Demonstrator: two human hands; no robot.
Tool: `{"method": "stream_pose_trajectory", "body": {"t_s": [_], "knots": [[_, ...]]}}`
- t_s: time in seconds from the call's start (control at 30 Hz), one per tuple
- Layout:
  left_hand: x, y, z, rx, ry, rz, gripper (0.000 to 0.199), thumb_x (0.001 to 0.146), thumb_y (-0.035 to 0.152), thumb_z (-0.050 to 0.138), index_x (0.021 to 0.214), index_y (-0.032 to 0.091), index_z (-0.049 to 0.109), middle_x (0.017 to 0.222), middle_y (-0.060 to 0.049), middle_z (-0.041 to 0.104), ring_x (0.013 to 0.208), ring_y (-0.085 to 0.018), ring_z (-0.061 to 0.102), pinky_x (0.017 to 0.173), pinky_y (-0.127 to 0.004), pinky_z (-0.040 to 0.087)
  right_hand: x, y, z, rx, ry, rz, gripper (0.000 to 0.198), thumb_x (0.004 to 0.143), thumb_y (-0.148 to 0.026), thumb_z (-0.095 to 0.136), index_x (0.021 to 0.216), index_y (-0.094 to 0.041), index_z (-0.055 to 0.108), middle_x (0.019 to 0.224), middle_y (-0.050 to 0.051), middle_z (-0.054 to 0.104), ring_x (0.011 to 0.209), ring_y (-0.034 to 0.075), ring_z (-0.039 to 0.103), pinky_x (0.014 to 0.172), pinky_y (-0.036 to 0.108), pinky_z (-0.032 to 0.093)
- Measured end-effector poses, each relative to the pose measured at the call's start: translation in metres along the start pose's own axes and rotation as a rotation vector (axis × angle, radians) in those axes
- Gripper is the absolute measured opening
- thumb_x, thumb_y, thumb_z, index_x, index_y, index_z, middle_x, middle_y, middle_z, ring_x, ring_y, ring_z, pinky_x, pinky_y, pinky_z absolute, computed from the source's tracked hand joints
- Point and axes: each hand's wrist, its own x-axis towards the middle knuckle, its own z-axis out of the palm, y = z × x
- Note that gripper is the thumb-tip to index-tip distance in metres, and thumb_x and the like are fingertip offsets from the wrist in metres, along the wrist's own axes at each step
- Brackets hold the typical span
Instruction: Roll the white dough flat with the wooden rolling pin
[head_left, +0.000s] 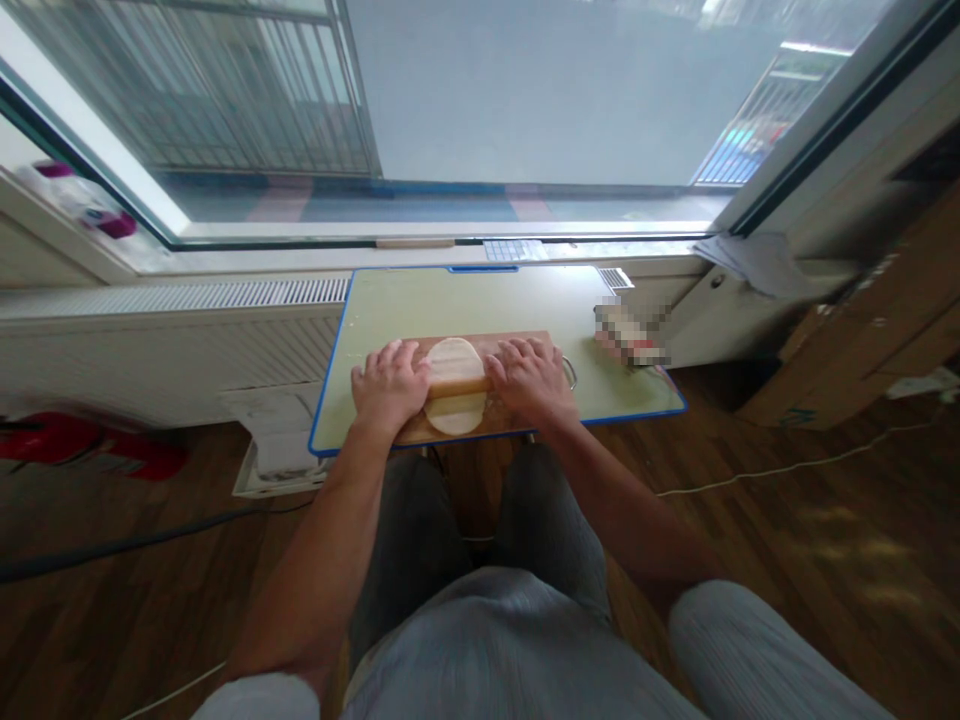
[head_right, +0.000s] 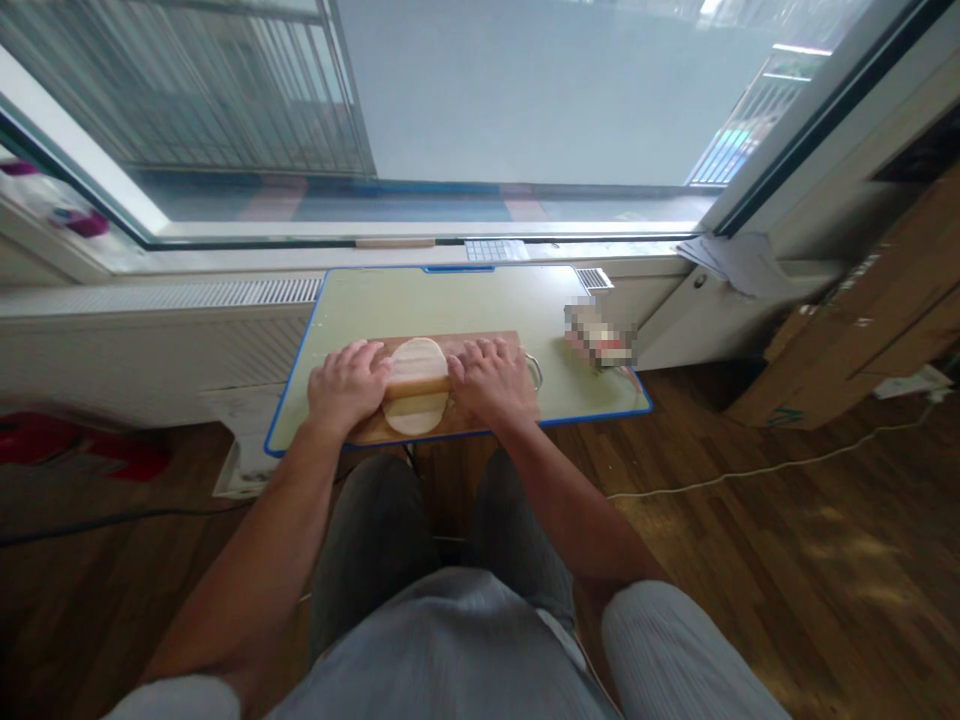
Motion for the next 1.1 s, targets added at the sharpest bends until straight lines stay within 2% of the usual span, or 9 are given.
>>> {"method": "stream_pose_trajectory", "body": {"t_s": [0.23,0.43,0.83,1.1], "knots": [[-0.019,0.001,-0.005,0.031,0.042,0.061,0.048,0.106,0.045,0.045,0.140,0.025,0.071,0.156,-0.014,0.065,0.140,-0.038,0.059,0.116,-0.060,0.044,-0.020,0.002,0.009,0.028,0.071,0.001,0.044,0.113,-0.050,0.042,0.134,-0.030,0.075,0.154,0.005,0.067,0.151,0.036,0.046,0.127,0.066,0.026],[-0.043,0.001,-0.010,0.026,0.046,0.121,0.051,0.109,0.046,0.038,0.138,0.024,0.073,0.158,-0.012,0.064,0.143,-0.036,0.057,0.121,-0.056,0.042,-0.049,0.008,0.023,0.078,0.137,0.012,0.051,0.113,-0.053,0.043,0.147,-0.024,0.068,0.160,0.008,0.063,0.155,0.035,0.044,0.130,0.063,0.024],[-0.085,-0.005,-0.014,-0.048,0.057,0.168,0.058,0.110,0.053,0.038,0.150,0.022,0.066,0.160,-0.011,0.063,0.152,-0.035,0.051,0.127,-0.055,0.038,-0.096,0.011,0.033,0.124,0.250,-0.033,0.049,0.113,-0.048,0.047,0.153,-0.022,0.060,0.163,0.010,0.059,0.159,0.030,0.040,0.134,0.057,0.019],[-0.117,-0.010,-0.003,-0.126,0.225,0.236,0.048,0.110,0.045,0.049,0.149,0.023,0.066,0.158,-0.009,0.065,0.152,-0.033,0.052,0.128,-0.054,0.038,-0.122,0.018,0.044,0.152,0.371,-0.128,0.049,0.112,-0.040,0.053,0.157,-0.022,0.054,0.163,0.011,0.059,0.162,0.033,0.037,0.133,0.060,0.020]]}}
